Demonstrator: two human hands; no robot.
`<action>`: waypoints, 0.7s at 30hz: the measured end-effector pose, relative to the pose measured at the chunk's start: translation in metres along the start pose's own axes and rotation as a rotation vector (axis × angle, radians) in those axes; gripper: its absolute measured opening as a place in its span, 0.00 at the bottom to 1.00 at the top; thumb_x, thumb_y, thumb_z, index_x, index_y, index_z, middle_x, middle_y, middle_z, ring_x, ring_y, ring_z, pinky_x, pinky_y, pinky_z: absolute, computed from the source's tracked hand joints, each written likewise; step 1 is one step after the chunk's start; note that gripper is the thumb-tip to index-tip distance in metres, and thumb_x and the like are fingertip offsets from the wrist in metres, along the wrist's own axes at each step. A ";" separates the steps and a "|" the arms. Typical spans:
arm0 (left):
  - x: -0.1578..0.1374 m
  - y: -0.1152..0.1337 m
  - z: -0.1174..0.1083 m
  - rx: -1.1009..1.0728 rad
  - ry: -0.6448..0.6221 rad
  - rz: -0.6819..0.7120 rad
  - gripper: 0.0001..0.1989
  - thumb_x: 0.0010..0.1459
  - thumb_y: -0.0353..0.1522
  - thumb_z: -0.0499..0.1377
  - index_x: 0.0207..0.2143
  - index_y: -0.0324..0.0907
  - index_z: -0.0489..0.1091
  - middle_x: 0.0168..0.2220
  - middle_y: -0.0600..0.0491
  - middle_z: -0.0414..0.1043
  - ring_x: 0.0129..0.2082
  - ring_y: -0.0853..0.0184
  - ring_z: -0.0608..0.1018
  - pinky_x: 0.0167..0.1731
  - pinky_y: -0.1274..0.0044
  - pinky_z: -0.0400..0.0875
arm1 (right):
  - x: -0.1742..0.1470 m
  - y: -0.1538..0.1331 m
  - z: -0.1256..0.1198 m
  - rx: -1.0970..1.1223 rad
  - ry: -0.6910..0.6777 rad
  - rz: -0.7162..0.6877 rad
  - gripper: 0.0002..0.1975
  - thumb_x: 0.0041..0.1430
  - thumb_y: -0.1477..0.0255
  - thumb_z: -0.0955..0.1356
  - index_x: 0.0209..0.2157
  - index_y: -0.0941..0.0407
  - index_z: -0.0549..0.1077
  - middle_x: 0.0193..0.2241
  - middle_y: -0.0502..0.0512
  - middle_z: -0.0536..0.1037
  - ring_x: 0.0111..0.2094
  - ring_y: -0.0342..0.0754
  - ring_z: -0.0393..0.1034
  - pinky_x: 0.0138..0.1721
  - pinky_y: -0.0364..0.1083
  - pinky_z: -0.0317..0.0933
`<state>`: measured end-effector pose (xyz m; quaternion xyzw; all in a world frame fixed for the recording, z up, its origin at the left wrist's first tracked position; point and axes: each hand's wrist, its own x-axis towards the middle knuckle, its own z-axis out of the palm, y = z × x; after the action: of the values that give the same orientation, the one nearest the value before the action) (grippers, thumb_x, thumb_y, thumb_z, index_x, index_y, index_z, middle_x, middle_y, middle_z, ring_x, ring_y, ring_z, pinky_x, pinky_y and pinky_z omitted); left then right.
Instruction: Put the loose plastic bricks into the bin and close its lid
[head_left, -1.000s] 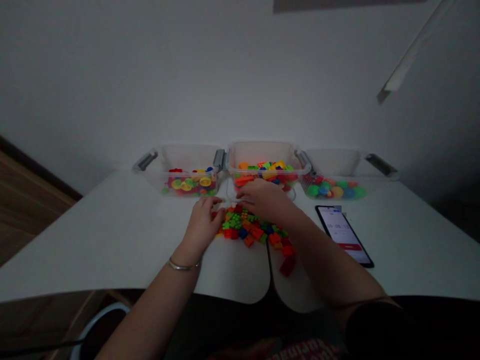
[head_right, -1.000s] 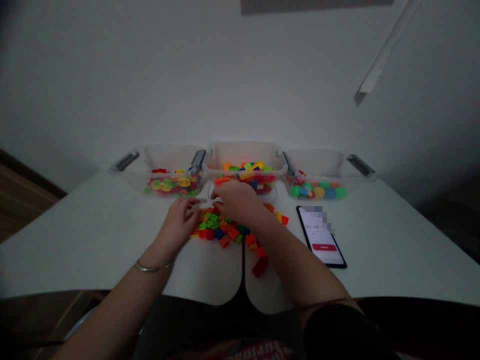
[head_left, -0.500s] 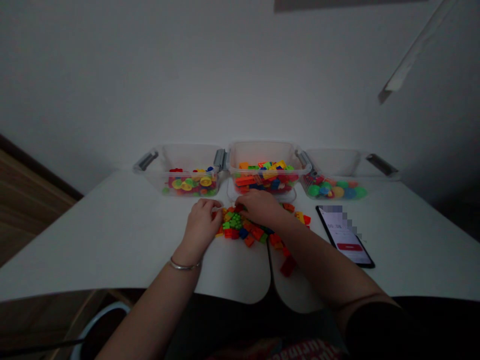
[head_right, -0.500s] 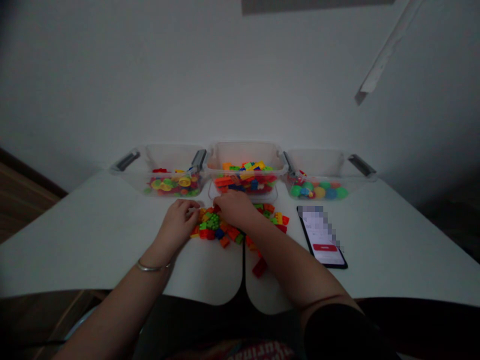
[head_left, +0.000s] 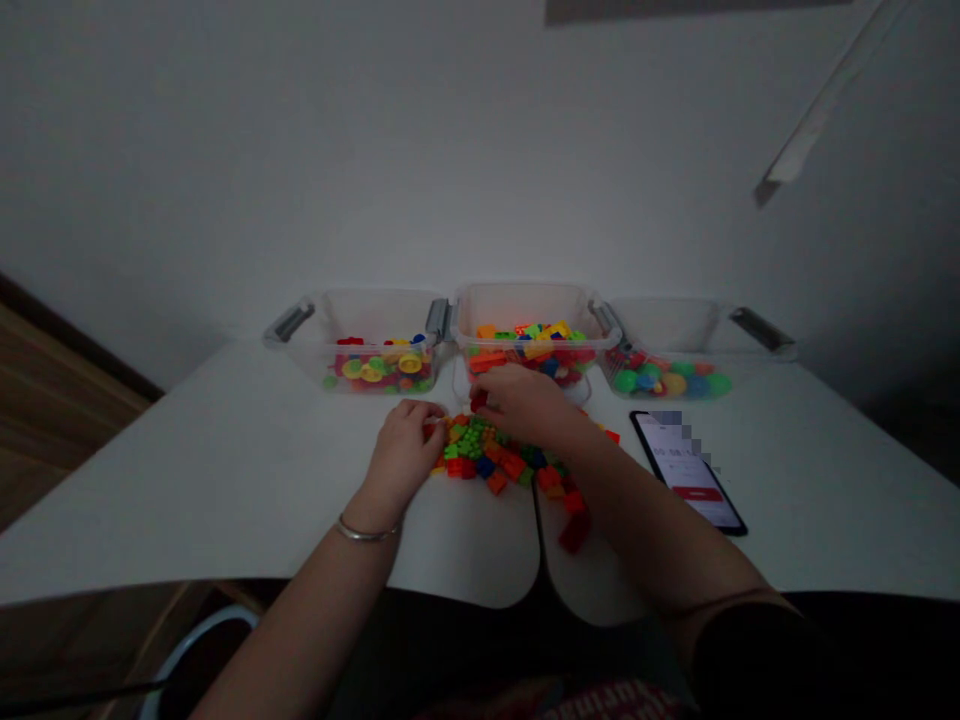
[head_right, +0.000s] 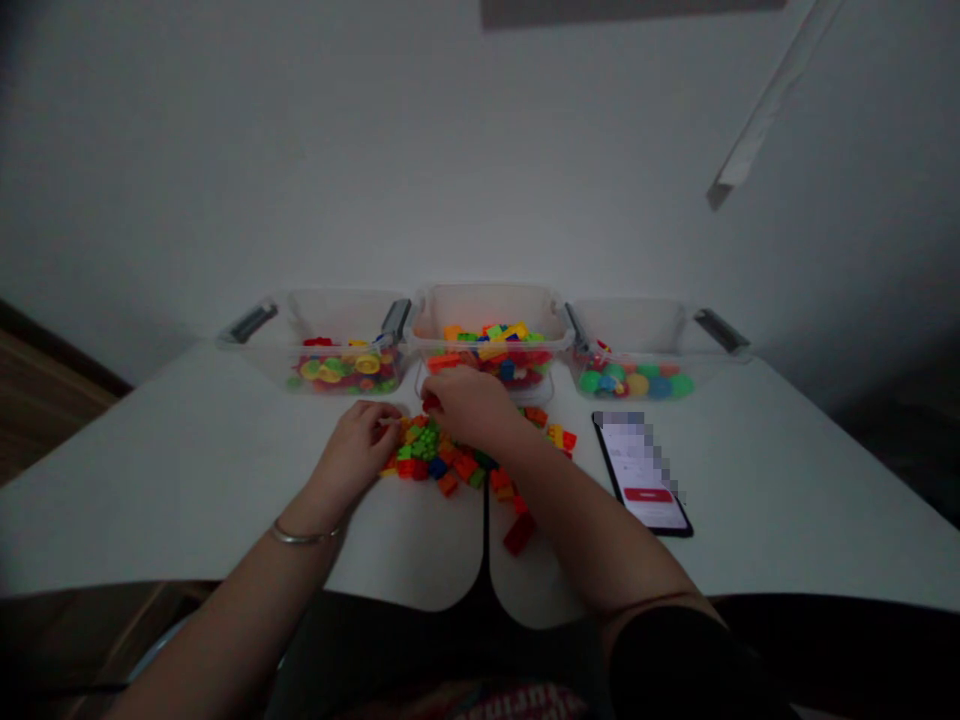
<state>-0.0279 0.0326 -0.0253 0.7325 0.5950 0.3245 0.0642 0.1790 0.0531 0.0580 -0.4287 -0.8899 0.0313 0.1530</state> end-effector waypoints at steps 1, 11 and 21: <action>0.000 -0.001 0.001 -0.004 -0.004 0.003 0.11 0.59 0.34 0.56 0.39 0.41 0.75 0.38 0.46 0.73 0.40 0.58 0.76 0.45 0.65 0.73 | -0.001 0.000 -0.005 0.014 0.041 0.001 0.09 0.62 0.71 0.67 0.42 0.55 0.77 0.44 0.57 0.81 0.48 0.53 0.72 0.45 0.48 0.63; -0.001 -0.005 0.005 -0.019 -0.033 0.054 0.10 0.59 0.34 0.56 0.39 0.41 0.75 0.38 0.46 0.73 0.39 0.57 0.76 0.46 0.62 0.73 | -0.018 0.024 -0.048 0.074 0.486 0.099 0.07 0.60 0.73 0.67 0.39 0.54 0.77 0.41 0.57 0.80 0.45 0.54 0.71 0.50 0.52 0.60; -0.001 -0.007 0.006 -0.048 -0.042 0.054 0.11 0.59 0.34 0.55 0.40 0.40 0.75 0.38 0.46 0.73 0.39 0.58 0.76 0.45 0.64 0.73 | -0.016 0.064 -0.044 0.107 0.657 0.355 0.09 0.58 0.71 0.69 0.40 0.54 0.76 0.37 0.56 0.80 0.36 0.51 0.71 0.42 0.53 0.63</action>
<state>-0.0302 0.0355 -0.0337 0.7531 0.5657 0.3248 0.0854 0.2499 0.0779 0.0844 -0.5549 -0.7022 -0.0356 0.4446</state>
